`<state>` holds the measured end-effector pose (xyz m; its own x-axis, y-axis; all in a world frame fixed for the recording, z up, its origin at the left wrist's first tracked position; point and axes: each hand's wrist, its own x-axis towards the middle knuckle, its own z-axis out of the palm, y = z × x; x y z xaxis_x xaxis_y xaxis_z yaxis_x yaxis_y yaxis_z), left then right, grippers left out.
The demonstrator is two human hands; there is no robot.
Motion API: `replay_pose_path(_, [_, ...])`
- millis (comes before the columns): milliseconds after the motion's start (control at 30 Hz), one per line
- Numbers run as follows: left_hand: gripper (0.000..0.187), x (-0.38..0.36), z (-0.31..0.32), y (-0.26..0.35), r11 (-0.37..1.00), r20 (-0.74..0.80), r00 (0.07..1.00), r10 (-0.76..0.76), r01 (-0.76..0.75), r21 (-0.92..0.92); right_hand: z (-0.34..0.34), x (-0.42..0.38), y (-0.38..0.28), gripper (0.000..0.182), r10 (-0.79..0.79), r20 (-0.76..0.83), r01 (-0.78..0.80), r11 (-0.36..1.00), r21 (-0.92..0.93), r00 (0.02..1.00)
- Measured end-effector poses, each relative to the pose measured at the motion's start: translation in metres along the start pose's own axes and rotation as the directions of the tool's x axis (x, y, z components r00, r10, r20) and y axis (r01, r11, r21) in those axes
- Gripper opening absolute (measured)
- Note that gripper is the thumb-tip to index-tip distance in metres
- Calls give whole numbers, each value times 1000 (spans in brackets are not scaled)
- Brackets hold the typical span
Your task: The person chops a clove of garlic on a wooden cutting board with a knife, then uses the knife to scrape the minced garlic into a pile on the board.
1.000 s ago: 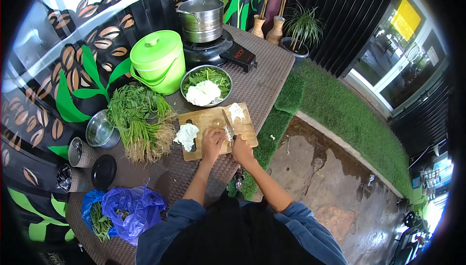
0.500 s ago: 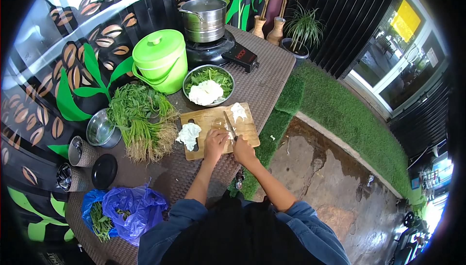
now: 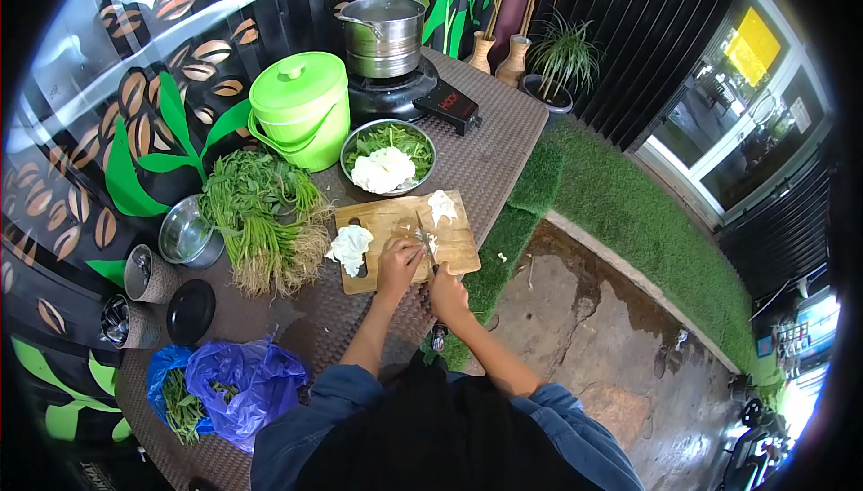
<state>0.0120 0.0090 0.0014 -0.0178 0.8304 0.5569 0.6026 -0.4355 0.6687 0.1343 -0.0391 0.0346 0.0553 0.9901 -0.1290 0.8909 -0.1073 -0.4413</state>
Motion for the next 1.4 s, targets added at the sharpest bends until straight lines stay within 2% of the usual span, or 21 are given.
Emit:
replay_pose_path(100, [12, 1, -2, 0, 1000, 16, 1000, 5, -5, 1, -2, 9, 3, 30, -8, 67, 5, 999, 41, 998])
replay_pose_path(133, [12, 0, -1, 0, 1000, 10, 1000, -3, 3, 12, -17, 10, 0, 31, 5, 148, -14, 998, 57, 989])
replay_pose_path(300, [12, 0, -2, 0, 1000, -6, 1000, 4, -4, 18, -23, 1, 8, 33, -70, 157, 62, 997, 51, 985])
replay_pose_path(367, [11, 0, -1, -1, 1000, 15, 1000, -6, 6, 21, -14, -10, 3, 33, 25, 113, -34, 996, 82, 993])
replay_pose_path(400, [11, 1, -1, -2, 1000, 14, 1000, -6, 6, 21, -8, -11, -1, 34, 64, 136, -69, 997, 33, 989])
replay_pose_path(500, [11, 0, -1, -1, 1000, 37, 999, -6, 6, 7, -4, -2, -4, 31, 28, 82, -35, 996, 77, 996])
replay_pose_path(600, [11, 0, -1, 1, 1000, 7, 1000, 19, -19, 12, -12, 11, 1, 32, 10, 115, -20, 996, 83, 993])
replay_pose_path(667, [12, -2, -2, 1, 1000, 16, 1000, -19, 19, 17, -12, 10, 2, 32, -21, 132, 13, 998, 57, 991])
replay_pose_path(733, [13, -1, -4, 1, 1000, 26, 1000, -5, 5, 9, -17, -8, -4, 32, 42, 89, -50, 995, 85, 995])
replay_pose_path(867, [16, -2, -7, 2, 999, 50, 998, 27, -24, -46, -9, 1, -2, 31, 51, 67, -56, 995, 80, 996])
replay_pose_path(933, [17, -3, -8, 0, 1000, 57, 998, 24, -23, -19, -18, 17, 2, 32, 0, 181, -12, 998, 68, 983])
replay_pose_path(1067, [17, -2, -6, 0, 1000, 48, 999, 8, -8, -6, -30, 15, 3, 33, -61, 213, 42, 995, 93, 975])
replay_pose_path(1233, [14, 0, -5, -1, 1000, 48, 999, -9, 10, -22, -5, -3, -7, 33, 78, 100, -87, 992, 91, 992])
replay_pose_path(1300, [12, -2, -6, -2, 1000, 51, 999, -11, 12, -21, -9, 9, -2, 32, 49, 84, -60, 990, 125, 995])
replay_pose_path(1367, [12, -2, -3, -3, 1000, 40, 999, -27, 26, 7, -16, 23, 4, 31, -32, 162, 21, 997, 70, 986])
replay_pose_path(1400, [12, -2, -3, -2, 1000, 39, 999, -26, 26, 7, -20, 20, 4, 33, -88, 103, 80, 994, 77, 991])
